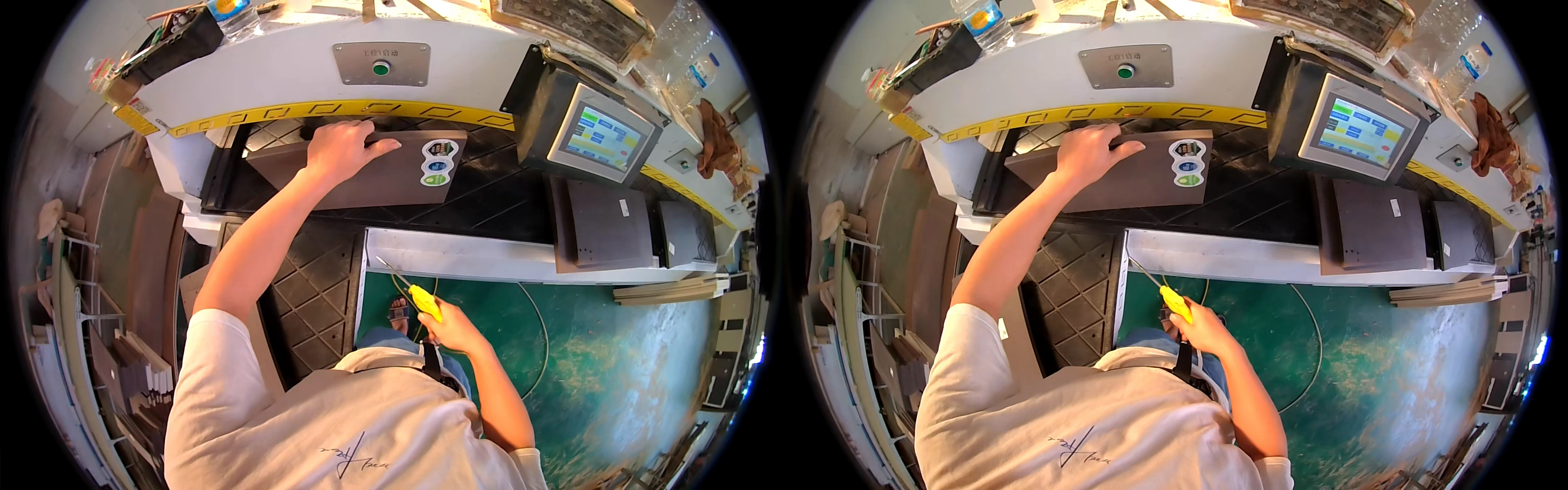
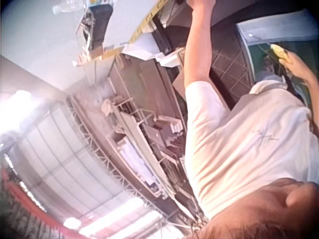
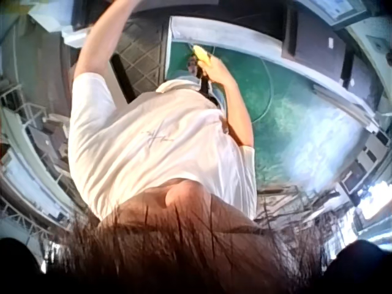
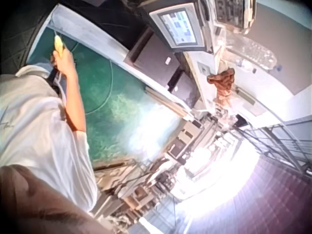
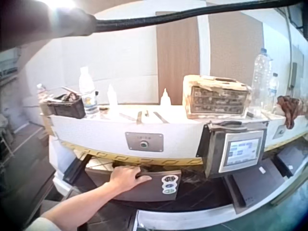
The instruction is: The person cleans a flat panel on a workbench using a yellow air blower, a water bottle, and a cloth. They then apply a sticker to the panel and smooth it down with their fingers. The person repeats the cleaning process on a second panel.
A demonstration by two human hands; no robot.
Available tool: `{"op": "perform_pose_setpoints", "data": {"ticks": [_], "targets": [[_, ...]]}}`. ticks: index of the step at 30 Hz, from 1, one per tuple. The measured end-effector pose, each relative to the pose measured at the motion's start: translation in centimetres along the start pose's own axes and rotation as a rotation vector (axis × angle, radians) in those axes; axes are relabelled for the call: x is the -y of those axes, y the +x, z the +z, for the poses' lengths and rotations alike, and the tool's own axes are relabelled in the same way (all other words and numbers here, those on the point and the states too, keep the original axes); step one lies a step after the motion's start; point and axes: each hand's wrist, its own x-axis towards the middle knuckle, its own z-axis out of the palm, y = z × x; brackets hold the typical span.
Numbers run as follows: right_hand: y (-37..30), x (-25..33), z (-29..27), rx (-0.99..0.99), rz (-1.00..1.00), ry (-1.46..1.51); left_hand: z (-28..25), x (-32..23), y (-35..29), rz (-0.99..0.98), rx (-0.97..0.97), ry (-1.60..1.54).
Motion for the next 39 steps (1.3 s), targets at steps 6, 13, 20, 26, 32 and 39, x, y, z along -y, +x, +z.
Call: {"op": "perform_pose_setpoints", "data": {"ticks": [6, 13, 20, 26, 32, 39], "targets": [[-5.3, -8.1, -0.6, -0.302, 0.076, -0.042, -0.2, 1.4, 1.5, -0.148, 0.232, -0.026], [-8.8, -10.3, 0.1, -0.250, 0.248, 0.082, 6.1, 5.0, 0.0, -0.275, 0.515, -0.224], [-7.8, -7.8, 1.8, -0.378, 0.180, 0.048, 12.9, 7.7, -1.2, -0.216, 0.668, -0.180], [-4.4, -2.5, 2.2, -0.235, 0.197, -0.247, 17.0, 10.2, -2.9, -0.254, 0.654, -0.263], [3.5, 3.3, 6.0, 0.152, 0.081, -0.552, 18.9, 9.4, -8.2, -0.182, 0.235, -0.387], [10.9, 6.9, 16.3, 0.755, -0.142, -0.761, 18.6, 7.4, -14.4, -0.053, 0.209, -0.439]]}}
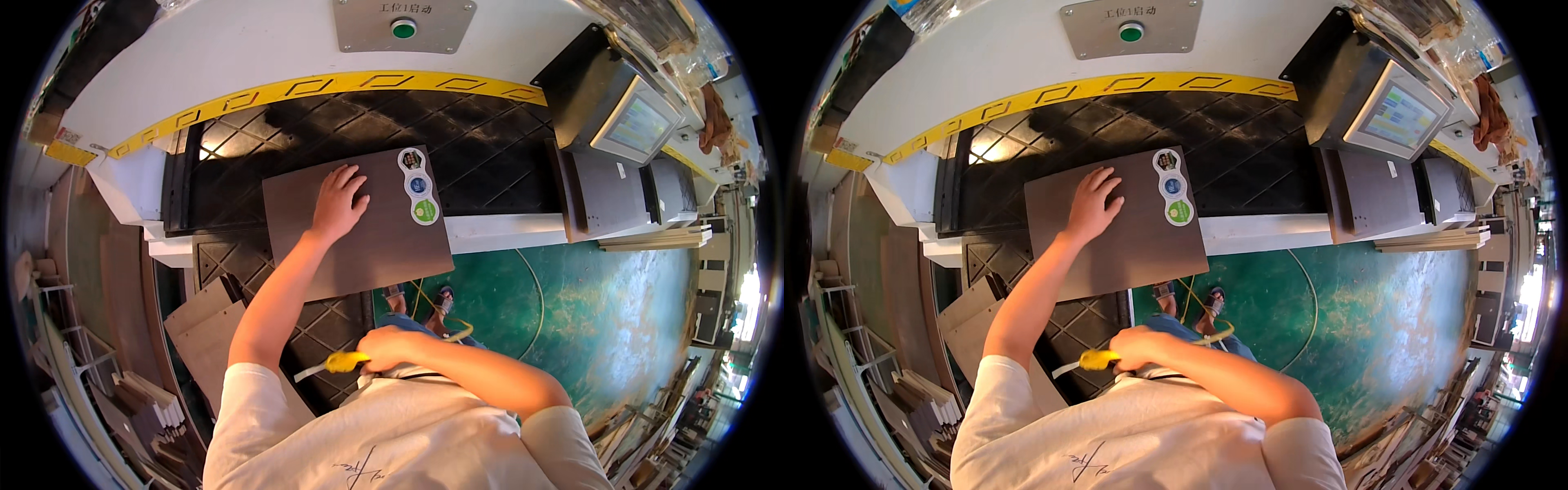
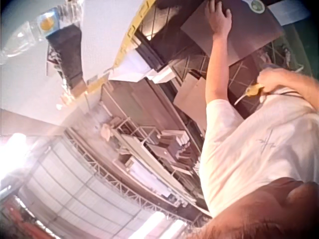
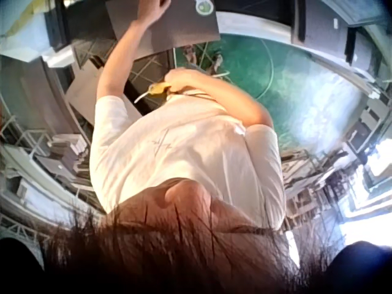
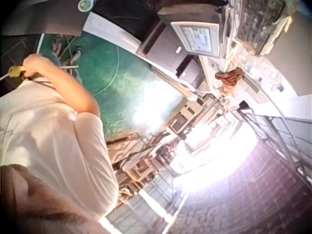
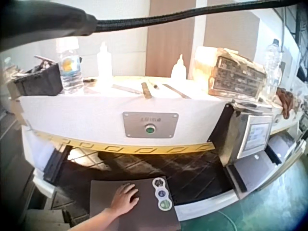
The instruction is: The person cleans a flat panel on a workbench using a yellow air blower, a water bottle, and a cloth. They then apply a sticker to the panel and smooth it down with their fingers. The person repeats the cleaning process on a second panel.
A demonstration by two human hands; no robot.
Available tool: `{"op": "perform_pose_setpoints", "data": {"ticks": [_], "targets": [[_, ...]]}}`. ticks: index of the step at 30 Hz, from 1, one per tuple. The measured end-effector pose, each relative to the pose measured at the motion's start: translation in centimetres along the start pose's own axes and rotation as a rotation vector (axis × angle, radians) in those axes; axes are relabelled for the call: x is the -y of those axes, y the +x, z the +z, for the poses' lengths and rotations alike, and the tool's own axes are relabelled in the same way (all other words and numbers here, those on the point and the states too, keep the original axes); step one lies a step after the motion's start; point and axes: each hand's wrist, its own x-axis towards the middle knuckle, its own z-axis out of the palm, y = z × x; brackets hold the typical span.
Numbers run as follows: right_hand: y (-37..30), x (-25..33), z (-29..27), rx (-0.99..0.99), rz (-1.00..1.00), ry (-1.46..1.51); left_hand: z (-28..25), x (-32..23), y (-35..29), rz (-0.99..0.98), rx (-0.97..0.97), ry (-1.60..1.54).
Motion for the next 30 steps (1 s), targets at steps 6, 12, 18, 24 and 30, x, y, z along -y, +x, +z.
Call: {"op": "perform_pose_setpoints", "data": {"ticks": [6, 12, 18, 24, 30], "targets": [[5.9, 6.5, 2.9, 0.155, -0.234, -0.144, 2.1, -1.6, -1.9, -0.045, -0.070, 0.236], [6.9, 5.3, 6.8, -0.180, -0.698, 0.380, 2.3, -2.5, -1.3, -0.085, -0.071, 0.185], [-0.4, -4.3, -2.0, -0.761, -0.254, 0.383, 2.0, -2.3, -1.4, -0.135, -0.058, 0.163], [-9.6, -16.7, -3.4, -1.310, 0.356, 0.557, 2.5, -3.0, -0.7, -0.159, -0.104, 0.259], [-7.9, -20.2, -2.6, -0.985, 0.362, 0.675, 6.6, -8.2, 4.0, -0.370, -0.131, 0.287]]}}
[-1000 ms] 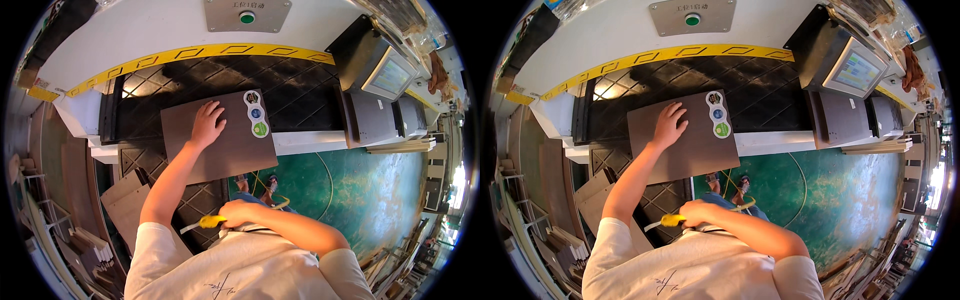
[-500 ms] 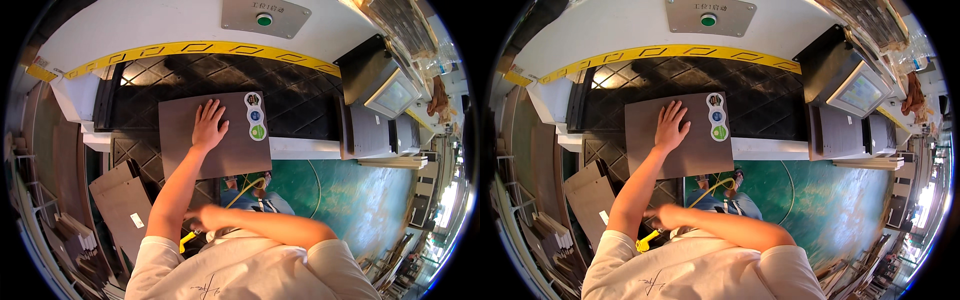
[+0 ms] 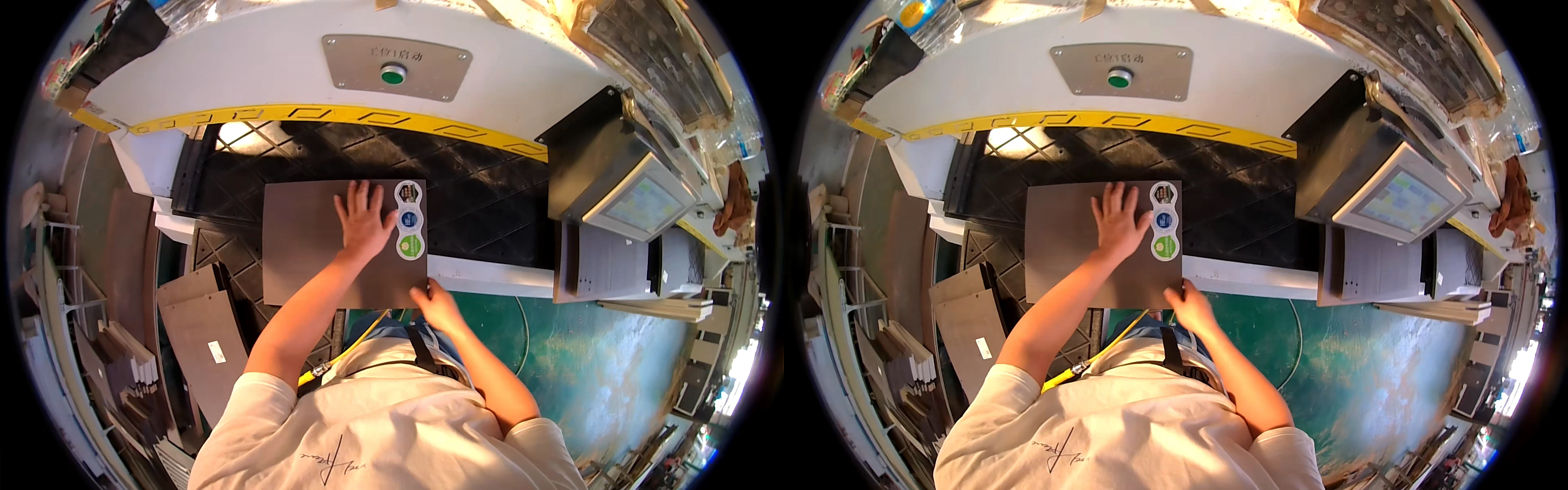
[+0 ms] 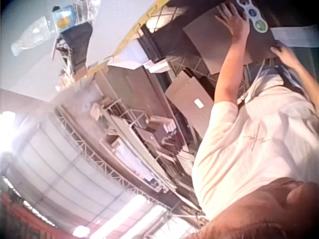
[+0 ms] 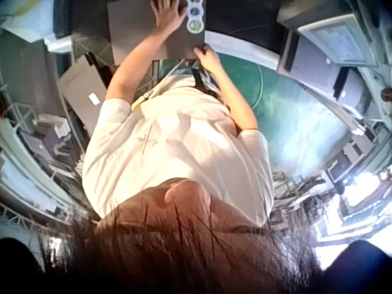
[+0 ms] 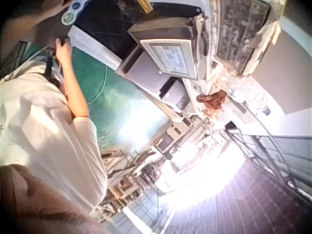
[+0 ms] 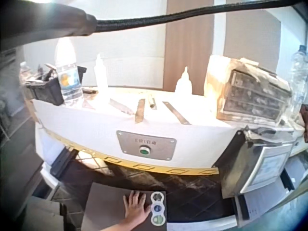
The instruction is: The person cleans a flat panel on a workbench using a yellow air blower, a water bottle, and a cloth. They then apply a sticker to the panel and smooth it down with their fingers. The person repeats the cleaning process on a second panel.
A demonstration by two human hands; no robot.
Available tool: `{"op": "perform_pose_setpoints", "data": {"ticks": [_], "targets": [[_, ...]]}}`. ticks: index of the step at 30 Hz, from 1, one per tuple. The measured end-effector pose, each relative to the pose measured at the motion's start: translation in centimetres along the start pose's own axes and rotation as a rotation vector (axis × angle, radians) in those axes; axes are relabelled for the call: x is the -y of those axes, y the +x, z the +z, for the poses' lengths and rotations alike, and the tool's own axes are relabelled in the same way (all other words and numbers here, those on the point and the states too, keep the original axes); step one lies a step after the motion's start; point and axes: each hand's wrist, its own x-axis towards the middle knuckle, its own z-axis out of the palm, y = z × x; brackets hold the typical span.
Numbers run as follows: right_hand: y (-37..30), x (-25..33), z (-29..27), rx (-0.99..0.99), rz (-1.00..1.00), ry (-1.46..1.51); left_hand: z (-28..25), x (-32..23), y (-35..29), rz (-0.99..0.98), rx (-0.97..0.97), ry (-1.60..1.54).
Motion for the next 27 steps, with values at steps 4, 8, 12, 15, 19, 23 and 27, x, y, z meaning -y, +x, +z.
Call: {"op": "perform_pose_setpoints", "data": {"ticks": [4, 8, 12, 15, 19, 23, 27], "targets": [[0.9, -0.4, 0.7, 0.097, 0.017, 0.070, 1.9, -2.8, 1.6, 0.082, 0.093, 0.000], [1.7, 0.0, -0.7, 0.303, 0.036, -0.006, 2.5, -3.7, 1.5, 0.051, 0.070, 0.062], [2.6, 0.8, -1.2, 0.431, 0.010, 0.014, 1.9, -3.4, 1.1, 0.089, 0.057, 0.053], [3.5, 0.5, -0.9, 0.478, -0.022, 0.080, 1.6, -3.3, 1.0, 0.126, 0.052, 0.053], [4.4, -0.2, -0.5, 0.549, 0.012, 0.185, 1.6, -3.3, 1.0, 0.188, 0.066, 0.036], [4.5, -0.4, -0.5, 0.549, 0.038, 0.216, 1.9, -2.7, 1.0, 0.268, 0.033, 0.014], [4.7, 0.3, -1.7, 0.536, 0.117, 0.148, 2.1, -2.7, 1.0, 0.233, 0.003, -0.090]]}}
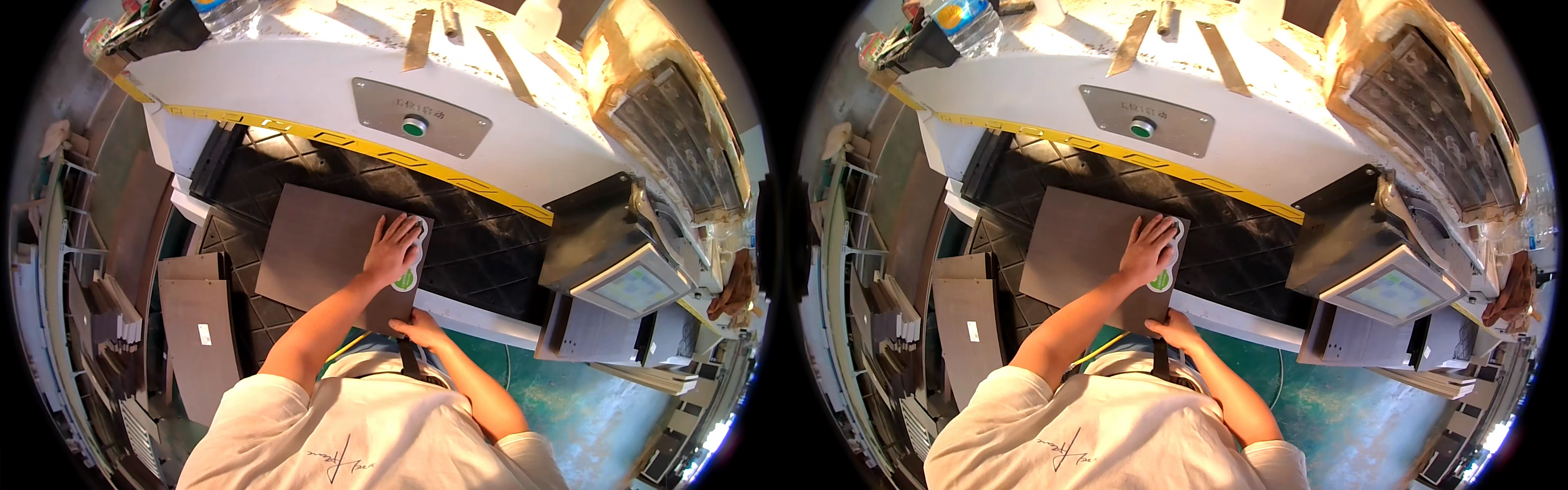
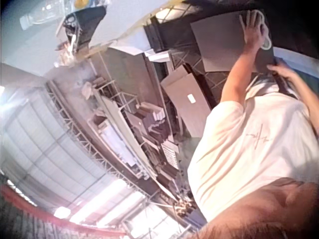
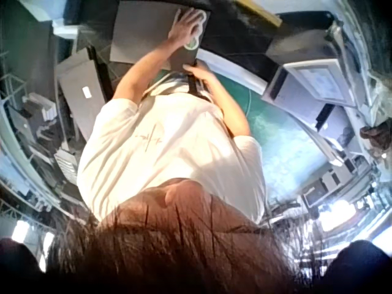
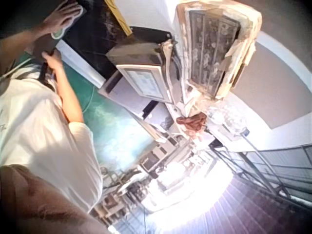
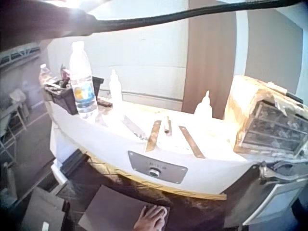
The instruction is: The person cleans a flat panel on a workbench using a yellow air blower, a water bottle, and a cloth. They then apply a sticker to the panel and smooth it down with their fingers. The person repeats the cleaning process on a second panel.
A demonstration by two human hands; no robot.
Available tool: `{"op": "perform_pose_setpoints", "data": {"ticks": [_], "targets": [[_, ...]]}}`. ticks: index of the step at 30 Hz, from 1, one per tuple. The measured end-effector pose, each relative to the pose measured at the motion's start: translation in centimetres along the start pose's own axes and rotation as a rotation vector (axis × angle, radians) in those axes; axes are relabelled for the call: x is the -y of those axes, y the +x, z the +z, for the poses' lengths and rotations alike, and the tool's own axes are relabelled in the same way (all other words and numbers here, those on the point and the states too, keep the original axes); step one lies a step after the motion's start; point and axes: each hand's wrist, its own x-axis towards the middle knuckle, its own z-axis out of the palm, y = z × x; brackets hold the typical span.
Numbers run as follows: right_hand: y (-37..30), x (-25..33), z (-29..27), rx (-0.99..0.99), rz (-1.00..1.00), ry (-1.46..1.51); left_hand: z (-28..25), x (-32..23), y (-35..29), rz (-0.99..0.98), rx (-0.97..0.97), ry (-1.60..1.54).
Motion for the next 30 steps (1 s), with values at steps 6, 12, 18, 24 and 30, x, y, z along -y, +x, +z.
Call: {"op": "perform_pose_setpoints", "data": {"ticks": [6, 12, 18, 24, 30], "targets": [[-0.4, 5.9, -4.0, -0.617, -0.257, -0.375, -1.8, 2.3, -2.1, -0.107, -0.141, -0.128], [7.3, 11.5, -8.7, -0.785, -0.714, -0.533, -5.0, 7.8, -4.9, -0.347, -0.277, 0.092], [9.8, 11.6, -8.5, -0.771, -0.683, -0.562, -5.6, 7.5, -5.5, -0.398, -0.242, 0.177], [9.1, 11.8, -7.8, -0.800, -0.703, -0.582, -5.8, 7.3, -5.6, -0.409, -0.231, 0.166], [9.1, 12.8, -8.0, -0.802, -0.691, -0.638, -5.9, 7.4, -5.2, -0.426, -0.202, 0.174]]}}
